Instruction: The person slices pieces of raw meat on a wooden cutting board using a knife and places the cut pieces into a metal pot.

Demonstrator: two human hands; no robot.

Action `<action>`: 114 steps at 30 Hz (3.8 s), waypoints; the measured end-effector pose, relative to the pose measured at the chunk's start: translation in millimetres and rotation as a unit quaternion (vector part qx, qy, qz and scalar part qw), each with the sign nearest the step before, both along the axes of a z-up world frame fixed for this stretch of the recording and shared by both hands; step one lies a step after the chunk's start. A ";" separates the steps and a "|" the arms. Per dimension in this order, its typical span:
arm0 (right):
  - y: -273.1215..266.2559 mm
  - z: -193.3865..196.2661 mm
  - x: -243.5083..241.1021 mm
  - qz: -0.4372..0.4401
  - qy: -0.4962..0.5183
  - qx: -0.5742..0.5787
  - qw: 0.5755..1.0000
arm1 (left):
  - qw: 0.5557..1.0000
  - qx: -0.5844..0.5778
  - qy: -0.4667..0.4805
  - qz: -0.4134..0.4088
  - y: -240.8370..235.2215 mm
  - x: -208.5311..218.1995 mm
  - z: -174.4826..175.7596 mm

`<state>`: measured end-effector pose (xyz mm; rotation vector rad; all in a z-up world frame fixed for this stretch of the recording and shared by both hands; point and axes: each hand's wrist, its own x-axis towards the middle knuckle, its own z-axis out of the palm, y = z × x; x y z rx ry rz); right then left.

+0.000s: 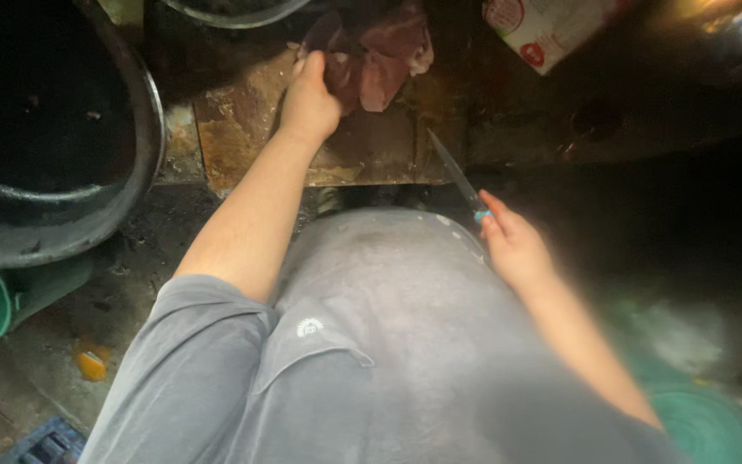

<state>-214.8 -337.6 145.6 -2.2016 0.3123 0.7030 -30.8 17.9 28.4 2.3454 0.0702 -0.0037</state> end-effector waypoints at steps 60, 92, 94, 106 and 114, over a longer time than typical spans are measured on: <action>108.1 17.6 28.4 -0.005 -0.001 -0.007 1.000 | 0.939 -0.284 0.188 0.044 89.9 -60.2 -18.7; 149.7 25.7 52.8 0.169 -0.008 -0.068 0.983 | 0.982 0.000 -0.108 -0.155 80.3 -89.7 43.8; 156.5 29.5 55.4 0.160 0.087 -0.097 0.978 | 0.981 0.002 -0.112 -0.160 78.3 -87.0 35.9; 174.9 0.6 63.8 0.235 -0.092 -0.090 0.963 | 0.965 0.057 -0.182 -0.179 79.8 -86.1 11.9; 216.7 -38.2 94.5 0.257 -0.167 -0.040 0.951 | 0.968 0.056 -0.156 -0.188 80.3 -81.1 14.2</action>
